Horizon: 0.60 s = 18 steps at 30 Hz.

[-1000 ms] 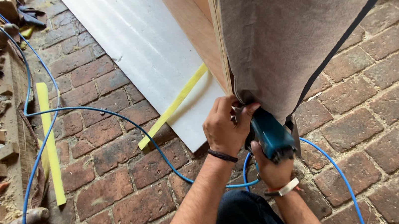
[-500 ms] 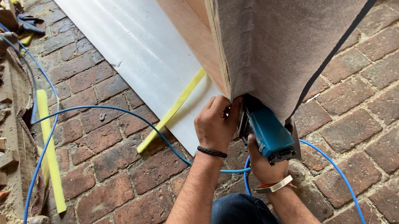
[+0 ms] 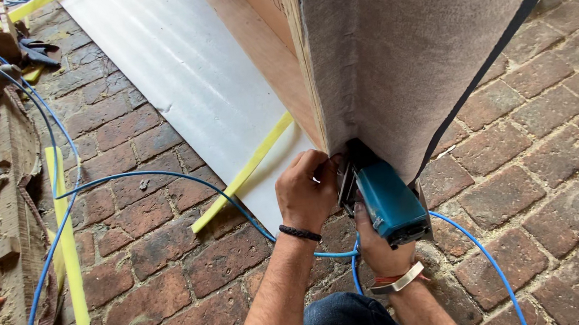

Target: The person uses a pneumatic nail gun to fasten fabric onto the edge of a wooden furniture frame, then kneels on the floor to pull the fabric taut over the frame edge and staples it in place, working along the frame while holding the fabric with the other hand.

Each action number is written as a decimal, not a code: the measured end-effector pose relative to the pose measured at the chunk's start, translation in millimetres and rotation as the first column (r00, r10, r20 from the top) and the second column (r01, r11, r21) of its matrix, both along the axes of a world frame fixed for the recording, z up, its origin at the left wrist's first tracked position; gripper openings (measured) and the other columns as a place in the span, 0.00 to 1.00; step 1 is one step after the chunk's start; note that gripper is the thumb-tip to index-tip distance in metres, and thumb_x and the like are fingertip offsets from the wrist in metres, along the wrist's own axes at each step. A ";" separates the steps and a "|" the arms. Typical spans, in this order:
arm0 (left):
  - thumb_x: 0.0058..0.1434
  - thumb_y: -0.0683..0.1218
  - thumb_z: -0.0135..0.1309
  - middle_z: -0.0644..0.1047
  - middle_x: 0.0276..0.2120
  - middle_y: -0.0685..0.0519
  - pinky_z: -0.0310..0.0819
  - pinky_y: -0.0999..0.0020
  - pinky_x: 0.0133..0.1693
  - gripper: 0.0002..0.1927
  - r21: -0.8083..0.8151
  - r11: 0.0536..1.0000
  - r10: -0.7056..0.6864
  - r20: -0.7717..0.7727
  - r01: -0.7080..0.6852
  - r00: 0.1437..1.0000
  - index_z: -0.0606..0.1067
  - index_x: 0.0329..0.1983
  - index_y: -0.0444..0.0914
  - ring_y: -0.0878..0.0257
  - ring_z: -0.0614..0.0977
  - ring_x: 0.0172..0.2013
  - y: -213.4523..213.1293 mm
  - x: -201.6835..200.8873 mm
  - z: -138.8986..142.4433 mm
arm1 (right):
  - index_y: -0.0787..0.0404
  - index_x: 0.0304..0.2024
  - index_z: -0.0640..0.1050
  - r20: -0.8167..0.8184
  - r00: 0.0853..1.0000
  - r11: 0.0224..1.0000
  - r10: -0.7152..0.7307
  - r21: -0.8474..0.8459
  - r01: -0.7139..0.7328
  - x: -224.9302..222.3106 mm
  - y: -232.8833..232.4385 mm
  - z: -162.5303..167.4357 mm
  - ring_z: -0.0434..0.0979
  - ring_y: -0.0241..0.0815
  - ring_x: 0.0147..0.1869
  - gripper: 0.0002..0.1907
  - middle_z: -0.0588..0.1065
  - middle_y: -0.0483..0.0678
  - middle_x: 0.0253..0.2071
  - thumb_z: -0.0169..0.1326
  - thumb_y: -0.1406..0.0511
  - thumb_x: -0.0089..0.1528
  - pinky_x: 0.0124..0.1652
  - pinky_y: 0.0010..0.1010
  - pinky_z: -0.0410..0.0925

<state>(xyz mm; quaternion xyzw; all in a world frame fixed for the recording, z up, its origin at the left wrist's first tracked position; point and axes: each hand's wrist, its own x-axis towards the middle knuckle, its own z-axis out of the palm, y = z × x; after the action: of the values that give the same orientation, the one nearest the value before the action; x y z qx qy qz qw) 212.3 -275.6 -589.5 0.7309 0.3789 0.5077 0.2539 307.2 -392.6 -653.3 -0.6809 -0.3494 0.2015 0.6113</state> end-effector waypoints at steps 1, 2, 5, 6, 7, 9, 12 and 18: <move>0.59 0.40 0.63 0.79 0.26 0.50 0.75 0.67 0.27 0.06 -0.008 1.000 -0.003 0.001 0.003 1.000 0.76 0.30 0.37 0.60 0.82 0.24 -0.6 0.4 0.2 | 0.63 0.48 0.77 -0.078 0.997 0.996 0.018 0.093 -0.011 -0.5 -0.4 0.4 0.76 0.39 0.37 0.16 0.76 0.47 0.37 0.58 0.61 0.61 0.35 0.31 0.71; 0.59 0.40 0.63 0.78 0.26 0.50 0.75 0.67 0.27 0.06 -0.014 1.000 -0.004 0.004 0.004 1.000 0.76 0.30 0.37 0.60 0.82 0.24 -1.0 0.8 0.4 | 0.63 0.46 0.76 0.010 1.000 0.991 0.011 0.136 -0.013 -0.8 -1.4 1.0 0.76 0.39 0.37 0.15 0.75 0.47 0.37 0.59 0.61 0.62 0.35 0.30 0.72; 0.58 0.39 0.62 0.78 0.26 0.50 0.77 0.68 0.29 0.05 0.016 1.000 0.013 0.006 -0.013 1.000 0.76 0.31 0.37 0.61 0.82 0.25 -1.4 1.4 0.9 | 0.64 0.40 0.74 0.189 0.982 0.989 -0.028 0.146 0.001 -1.6 -2.2 4.8 0.75 0.39 0.38 0.13 0.74 0.48 0.36 0.60 0.61 0.64 0.36 0.31 0.72; 0.59 0.40 0.63 0.79 0.26 0.51 0.77 0.69 0.28 0.06 0.000 1.000 0.001 -0.005 -0.001 1.000 0.76 0.30 0.37 0.62 0.82 0.25 -1.1 1.3 1.0 | 0.65 0.38 0.74 0.192 0.980 0.996 -0.057 0.074 0.044 -2.1 -1.2 6.5 0.74 0.40 0.36 0.13 0.73 0.49 0.34 0.60 0.61 0.64 0.35 0.32 0.71; 0.60 0.41 0.64 0.79 0.26 0.52 0.77 0.70 0.27 0.07 -0.015 1.000 -0.011 -0.015 0.011 1.000 0.76 0.30 0.37 0.63 0.82 0.25 -0.7 1.0 1.2 | 0.65 0.35 0.73 0.197 0.977 0.996 -0.085 0.003 0.086 -2.7 -0.1 8.5 0.73 0.42 0.34 0.13 0.72 0.49 0.33 0.61 0.62 0.64 0.34 0.32 0.70; 0.61 0.41 0.64 0.80 0.27 0.52 0.78 0.71 0.27 0.08 -0.037 0.999 -0.034 -0.012 0.033 0.999 0.76 0.30 0.37 0.64 0.83 0.25 0.0 0.1 1.6 | 0.64 0.40 0.73 0.079 0.996 0.997 -0.041 0.069 0.035 -3.6 1.3 13.2 0.74 0.40 0.38 0.11 0.72 0.48 0.36 0.59 0.63 0.63 0.37 0.31 0.71; 0.60 0.40 0.64 0.80 0.27 0.52 0.78 0.70 0.28 0.06 -0.045 0.997 -0.060 0.014 0.060 0.998 0.77 0.31 0.36 0.64 0.83 0.26 0.5 -1.5 2.1 | 0.62 0.39 0.74 0.093 0.996 0.982 0.018 0.185 -0.035 -5.4 1.8 20.6 0.75 0.38 0.37 0.09 0.73 0.46 0.36 0.58 0.63 0.63 0.36 0.29 0.71; 0.60 0.41 0.64 0.80 0.27 0.51 0.77 0.70 0.28 0.06 -0.033 0.999 -0.038 -0.013 0.037 0.999 0.77 0.32 0.37 0.63 0.84 0.27 -1.3 -2.6 2.4 | 0.60 0.47 0.77 0.031 0.999 0.987 0.045 0.154 -0.049 -0.1 2.0 19.9 0.75 0.36 0.34 0.10 0.75 0.45 0.33 0.56 0.65 0.63 0.34 0.30 0.71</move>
<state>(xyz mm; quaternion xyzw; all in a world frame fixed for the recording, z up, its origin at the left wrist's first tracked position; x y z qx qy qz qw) 209.8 -276.9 -587.0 0.7371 0.3750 0.4917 0.2727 307.1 -390.6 -633.4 -0.6257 -0.3883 0.1786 0.6526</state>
